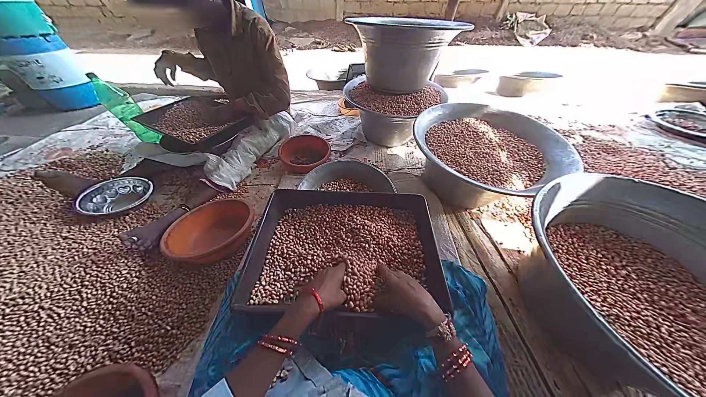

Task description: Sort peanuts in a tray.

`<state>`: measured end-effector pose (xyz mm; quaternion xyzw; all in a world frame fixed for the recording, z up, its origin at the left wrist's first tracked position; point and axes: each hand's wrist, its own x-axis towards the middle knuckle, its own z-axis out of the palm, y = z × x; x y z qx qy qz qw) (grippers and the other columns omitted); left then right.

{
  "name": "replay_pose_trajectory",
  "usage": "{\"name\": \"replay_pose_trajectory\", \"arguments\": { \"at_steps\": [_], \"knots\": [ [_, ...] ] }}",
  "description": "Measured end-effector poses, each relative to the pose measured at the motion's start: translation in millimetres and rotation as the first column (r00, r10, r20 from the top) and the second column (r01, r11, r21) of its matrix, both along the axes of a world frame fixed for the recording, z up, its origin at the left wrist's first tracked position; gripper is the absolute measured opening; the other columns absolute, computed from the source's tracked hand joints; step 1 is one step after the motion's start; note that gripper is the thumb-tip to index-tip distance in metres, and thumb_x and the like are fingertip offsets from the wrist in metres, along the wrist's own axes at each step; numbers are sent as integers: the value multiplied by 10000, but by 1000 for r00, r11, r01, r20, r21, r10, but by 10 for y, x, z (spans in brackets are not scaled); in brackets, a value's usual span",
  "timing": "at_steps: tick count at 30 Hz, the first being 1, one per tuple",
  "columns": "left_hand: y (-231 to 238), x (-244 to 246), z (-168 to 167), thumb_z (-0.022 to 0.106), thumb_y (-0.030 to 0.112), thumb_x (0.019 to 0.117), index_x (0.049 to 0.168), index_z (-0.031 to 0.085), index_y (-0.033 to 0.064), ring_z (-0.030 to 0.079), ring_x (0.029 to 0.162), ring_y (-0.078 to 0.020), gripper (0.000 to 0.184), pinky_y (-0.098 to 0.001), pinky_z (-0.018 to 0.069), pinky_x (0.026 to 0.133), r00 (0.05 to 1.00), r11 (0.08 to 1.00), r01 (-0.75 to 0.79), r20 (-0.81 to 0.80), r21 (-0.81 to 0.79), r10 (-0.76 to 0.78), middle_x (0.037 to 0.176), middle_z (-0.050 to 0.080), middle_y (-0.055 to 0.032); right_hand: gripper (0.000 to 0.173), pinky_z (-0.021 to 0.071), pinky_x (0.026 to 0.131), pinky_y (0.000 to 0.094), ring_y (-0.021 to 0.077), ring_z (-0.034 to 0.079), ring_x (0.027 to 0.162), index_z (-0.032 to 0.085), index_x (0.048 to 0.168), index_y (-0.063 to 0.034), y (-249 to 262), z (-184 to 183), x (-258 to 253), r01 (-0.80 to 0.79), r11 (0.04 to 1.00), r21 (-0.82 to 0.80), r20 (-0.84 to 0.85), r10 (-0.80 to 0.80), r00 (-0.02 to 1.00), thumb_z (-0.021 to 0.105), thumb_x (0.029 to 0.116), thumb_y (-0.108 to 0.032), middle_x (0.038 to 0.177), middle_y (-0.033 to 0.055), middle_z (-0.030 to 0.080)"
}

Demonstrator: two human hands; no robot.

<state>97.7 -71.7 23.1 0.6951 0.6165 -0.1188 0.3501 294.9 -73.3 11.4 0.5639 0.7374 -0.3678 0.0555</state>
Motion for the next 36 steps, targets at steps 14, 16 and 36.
{"name": "replay_pose_trajectory", "arguments": {
  "at_steps": [14,16,36],
  "knots": [
    [-84,-1120,337,337,255,1143,1369,587,-57,562,1301,-509,459,-641,411,1080,833,904,-334,-365,265,415,1326,619,-336,268,584,822,361,184,733,894,686,1252,-50,49,65,620,427,809,404,-514,-186,838,606,1010,-131,1064,104,757],
    [-98,-1038,209,336,283,1142,1388,559,-71,552,1321,-494,485,-624,416,1089,822,930,-323,-435,177,368,1350,607,-329,233,563,848,414,225,726,904,719,1191,-41,66,69,529,377,831,409,-422,-194,885,609,1012,-143,1030,119,758],
    [-235,-819,-88,669,89,982,1108,770,36,701,1043,-406,169,-584,519,936,975,846,-214,48,489,219,1109,732,-210,253,516,867,554,360,706,1034,730,1167,-78,-4,-35,76,152,937,316,102,-193,976,573,1018,-210,1073,172,742]
  ]
}}
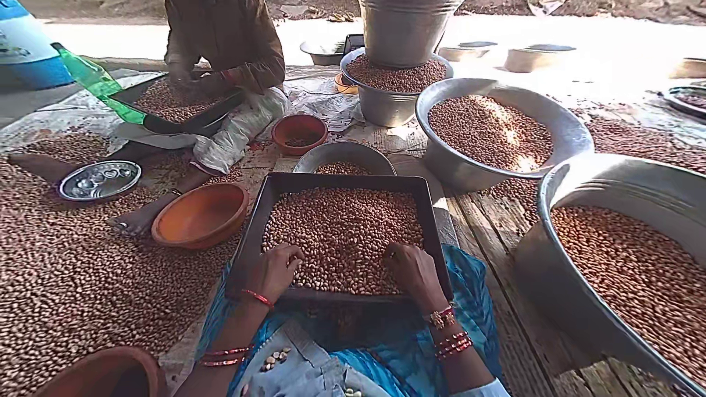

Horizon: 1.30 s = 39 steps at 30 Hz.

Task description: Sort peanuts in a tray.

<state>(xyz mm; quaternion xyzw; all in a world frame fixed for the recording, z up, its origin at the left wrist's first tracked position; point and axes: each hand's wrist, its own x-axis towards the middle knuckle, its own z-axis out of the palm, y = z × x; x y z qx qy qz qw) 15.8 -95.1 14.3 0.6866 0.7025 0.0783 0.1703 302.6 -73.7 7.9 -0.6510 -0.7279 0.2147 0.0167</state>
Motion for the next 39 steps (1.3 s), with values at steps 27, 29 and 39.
{"name": "replay_pose_trajectory", "arguments": {
  "at_steps": [27,29,39],
  "knots": [
    [193,-382,-2,656,182,1013,1204,711,14,672,1077,-396,260,-566,495,984,996,954,-84,-41,-288,75,1117,708,-235,189,539,772,572,340,729,893,764,1037,-68,5,93,-774,-600,785,156,-255,619,743,627,994,-191,958,147,753],
    [133,-494,7,673,140,989,1129,706,-28,663,865,-317,221,-498,512,852,976,991,-97,187,-92,113,946,699,-196,199,529,761,576,367,717,894,753,1033,-58,37,20,-940,-639,755,147,-181,656,733,600,1005,-182,960,168,740],
    [211,-330,-51,634,163,1025,1227,695,-7,644,1171,-401,271,-545,472,1046,999,967,-32,-12,-254,30,1230,679,-242,164,536,764,564,369,712,919,735,1059,-56,54,-106,-1098,-668,738,93,-86,674,733,639,979,-163,993,169,732]
  ]
}}
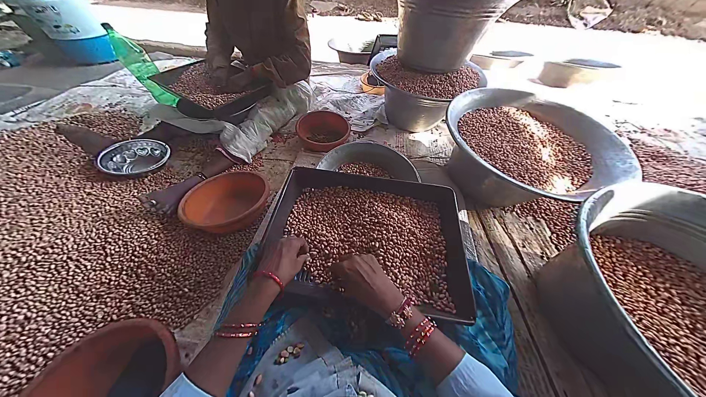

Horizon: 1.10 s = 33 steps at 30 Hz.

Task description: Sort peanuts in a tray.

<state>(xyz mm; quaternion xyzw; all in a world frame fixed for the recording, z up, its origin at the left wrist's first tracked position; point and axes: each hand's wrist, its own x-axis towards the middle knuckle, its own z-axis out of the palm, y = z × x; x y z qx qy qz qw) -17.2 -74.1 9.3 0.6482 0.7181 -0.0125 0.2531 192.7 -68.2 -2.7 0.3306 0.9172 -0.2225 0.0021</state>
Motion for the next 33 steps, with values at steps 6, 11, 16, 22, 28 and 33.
{"name": "replay_pose_trajectory", "arguments": {
  "at_steps": [6,11,16,22,28,33],
  "knots": [
    [-50,-147,88,687,122,990,1099,739,-6,692,879,-209,176,-389,544,873,919,988,144,363,48,-151,981,740,-126,170,527,767,581,385,707,914,724,1045,-33,20,-3,31,16,999,-29,-6,-16,1000,641,982,-167,996,183,727],
    [-207,-201,215,695,65,935,1006,764,68,703,884,0,98,-202,579,832,630,924,331,685,189,-366,978,764,50,165,525,751,579,381,708,901,722,1030,-31,30,-31,57,29,999,-42,-24,-30,999,626,983,-157,969,182,726],
    [-87,104,40,679,175,988,1157,761,78,660,1154,-367,211,-586,496,996,920,918,391,55,-64,-387,1208,702,-169,180,534,769,568,375,708,930,724,1085,-57,30,-32,54,30,999,-45,0,-30,1000,609,992,-159,1033,175,726],
    [-67,176,20,688,195,988,1182,749,79,647,1173,-365,234,-571,491,1007,912,906,410,14,-108,-411,1236,686,-166,188,533,769,575,370,712,925,741,1093,-77,12,-61,70,17,999,-32,-16,-17,1000,608,994,-166,1026,162,737],
    [-74,204,-7,654,187,1002,1164,765,100,653,1168,-347,215,-566,494,998,901,898,431,-7,-83,-433,1235,694,-145,213,527,688,560,367,712,847,721,978,-42,4,-110,59,24,998,61,-49,-21,999,554,1002,-172,926,168,722],
    [-86,307,75,633,208,1016,1195,743,93,642,1192,-371,240,-599,491,967,883,890,433,-132,-144,-451,1267,688,-144,207,528,753,572,378,707,904,723,1043,-37,-6,-52,83,35,999,7,0,-35,999,572,1009,-175,992,182,722]
  ]
}}
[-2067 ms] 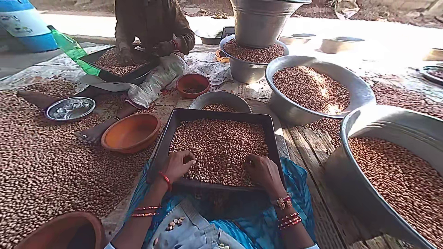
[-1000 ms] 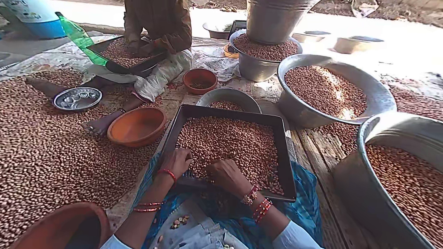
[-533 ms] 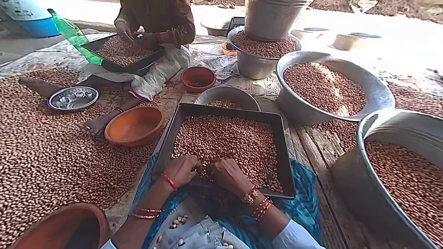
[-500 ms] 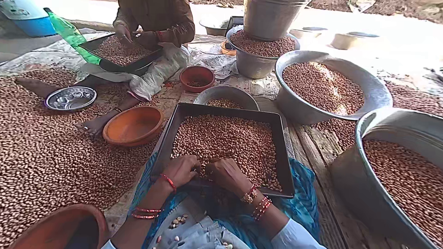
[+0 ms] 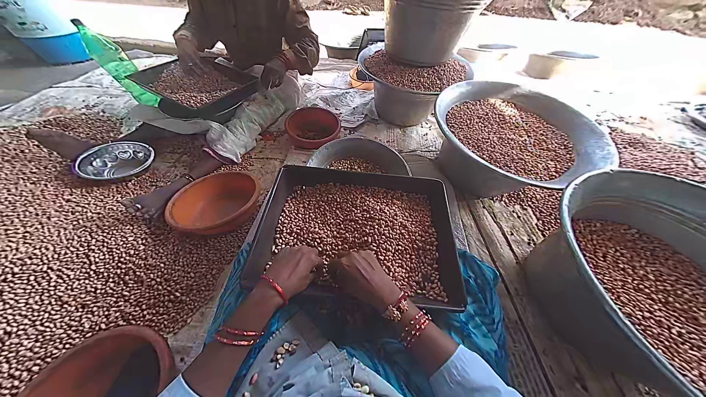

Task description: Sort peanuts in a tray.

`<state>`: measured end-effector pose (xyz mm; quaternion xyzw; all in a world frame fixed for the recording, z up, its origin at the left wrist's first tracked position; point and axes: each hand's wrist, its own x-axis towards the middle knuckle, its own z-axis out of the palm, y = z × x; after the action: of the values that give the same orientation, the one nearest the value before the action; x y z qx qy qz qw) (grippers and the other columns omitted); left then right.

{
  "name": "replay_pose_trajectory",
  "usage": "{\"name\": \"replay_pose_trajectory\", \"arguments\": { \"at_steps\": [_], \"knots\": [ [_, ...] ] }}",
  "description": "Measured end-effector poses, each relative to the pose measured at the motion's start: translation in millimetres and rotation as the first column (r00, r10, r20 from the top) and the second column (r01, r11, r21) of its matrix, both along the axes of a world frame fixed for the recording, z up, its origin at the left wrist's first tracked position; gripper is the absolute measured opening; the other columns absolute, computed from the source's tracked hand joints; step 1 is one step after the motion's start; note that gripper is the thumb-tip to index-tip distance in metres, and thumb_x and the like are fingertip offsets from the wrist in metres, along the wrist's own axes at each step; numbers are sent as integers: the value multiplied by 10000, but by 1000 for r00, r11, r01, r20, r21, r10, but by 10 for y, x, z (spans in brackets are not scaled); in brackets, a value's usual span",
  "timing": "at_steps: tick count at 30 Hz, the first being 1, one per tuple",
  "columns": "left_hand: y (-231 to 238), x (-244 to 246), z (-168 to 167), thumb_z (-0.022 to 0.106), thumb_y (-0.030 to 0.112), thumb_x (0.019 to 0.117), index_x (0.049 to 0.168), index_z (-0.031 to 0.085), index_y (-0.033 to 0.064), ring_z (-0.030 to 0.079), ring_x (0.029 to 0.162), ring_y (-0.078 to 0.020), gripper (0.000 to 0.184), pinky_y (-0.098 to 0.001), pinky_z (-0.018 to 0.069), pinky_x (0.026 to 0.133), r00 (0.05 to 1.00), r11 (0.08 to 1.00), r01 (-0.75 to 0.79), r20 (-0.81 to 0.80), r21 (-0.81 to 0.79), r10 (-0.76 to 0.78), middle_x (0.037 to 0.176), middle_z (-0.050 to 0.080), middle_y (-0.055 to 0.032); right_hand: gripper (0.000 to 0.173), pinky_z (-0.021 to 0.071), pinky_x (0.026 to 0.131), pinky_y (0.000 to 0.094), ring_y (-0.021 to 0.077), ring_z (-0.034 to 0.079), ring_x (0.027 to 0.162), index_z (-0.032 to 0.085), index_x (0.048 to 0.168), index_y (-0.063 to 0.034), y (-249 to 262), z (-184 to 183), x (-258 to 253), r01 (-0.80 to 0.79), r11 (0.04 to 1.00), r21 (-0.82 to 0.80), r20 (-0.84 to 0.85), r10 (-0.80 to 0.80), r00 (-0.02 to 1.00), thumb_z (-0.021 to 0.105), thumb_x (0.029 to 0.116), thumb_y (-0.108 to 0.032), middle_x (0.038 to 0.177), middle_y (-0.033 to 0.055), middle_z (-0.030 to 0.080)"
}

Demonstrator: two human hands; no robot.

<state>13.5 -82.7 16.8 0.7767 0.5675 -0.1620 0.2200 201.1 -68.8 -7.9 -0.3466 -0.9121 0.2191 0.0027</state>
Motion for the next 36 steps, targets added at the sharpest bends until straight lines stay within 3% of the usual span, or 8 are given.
{"name": "replay_pose_trajectory", "arguments": {
  "at_steps": [6,11,16,22,27,31,33,36],
  "knots": [
    [25,-117,47,667,203,991,1158,731,22,676,1115,-364,254,-572,505,963,987,999,40,155,-20,-37,1174,714,-186,181,530,765,577,380,707,923,736,1043,-51,18,-26,3,-35,999,-14,-20,35,999,595,998,-155,1017,178,728],
    [-165,-595,231,746,100,871,1086,703,49,698,833,9,225,-171,593,775,471,992,-115,882,43,17,962,740,67,178,516,756,589,384,702,920,736,1012,-37,41,-32,5,-50,998,-40,-45,48,998,597,986,-145,1002,181,726],
    [-124,-692,253,691,165,991,1122,760,47,693,1074,-376,190,-574,512,963,959,955,-256,165,146,232,1133,729,-188,244,504,798,593,390,696,958,723,1055,-36,78,-11,-34,-47,996,-76,22,49,999,574,1016,-226,1003,187,724],
    [-90,-342,189,610,262,1032,1210,724,78,652,1182,-406,280,-602,480,983,900,954,-290,-320,70,297,1252,696,-197,269,503,801,587,375,694,979,698,1052,-15,59,97,-4,-6,997,-80,21,8,1000,568,1004,-246,1012,190,713],
    [1,-289,180,589,260,1031,1223,711,70,631,1221,-413,297,-603,464,1010,878,947,-322,-372,7,301,1264,689,-209,211,554,733,365,176,682,787,715,1092,4,-52,379,279,-387,876,-289,-549,180,816,671,991,-177,922,104,730],
    [-16,-510,220,695,246,991,1128,745,48,702,971,-308,246,-515,528,914,973,981,-166,146,-102,180,1015,746,-149,307,566,833,464,248,716,896,676,1234,-21,-24,496,765,-161,939,-303,-386,34,922,684,989,-205,1022,129,743],
    [-44,-645,182,715,192,921,1114,707,92,687,810,-33,218,-240,582,771,730,988,-7,675,-154,110,932,728,60,365,531,897,580,335,712,980,650,1305,-71,26,480,1026,150,946,-287,-140,-196,970,681,998,-267,1083,145,738],
    [35,-548,243,693,150,937,1311,616,86,674,771,-71,388,-253,590,729,638,973,-179,736,-143,226,979,690,2,416,510,932,608,387,691,1063,620,1347,-91,70,479,1294,546,806,-230,133,-530,838,675,1000,-314,1124,180,727]
  ]
}}
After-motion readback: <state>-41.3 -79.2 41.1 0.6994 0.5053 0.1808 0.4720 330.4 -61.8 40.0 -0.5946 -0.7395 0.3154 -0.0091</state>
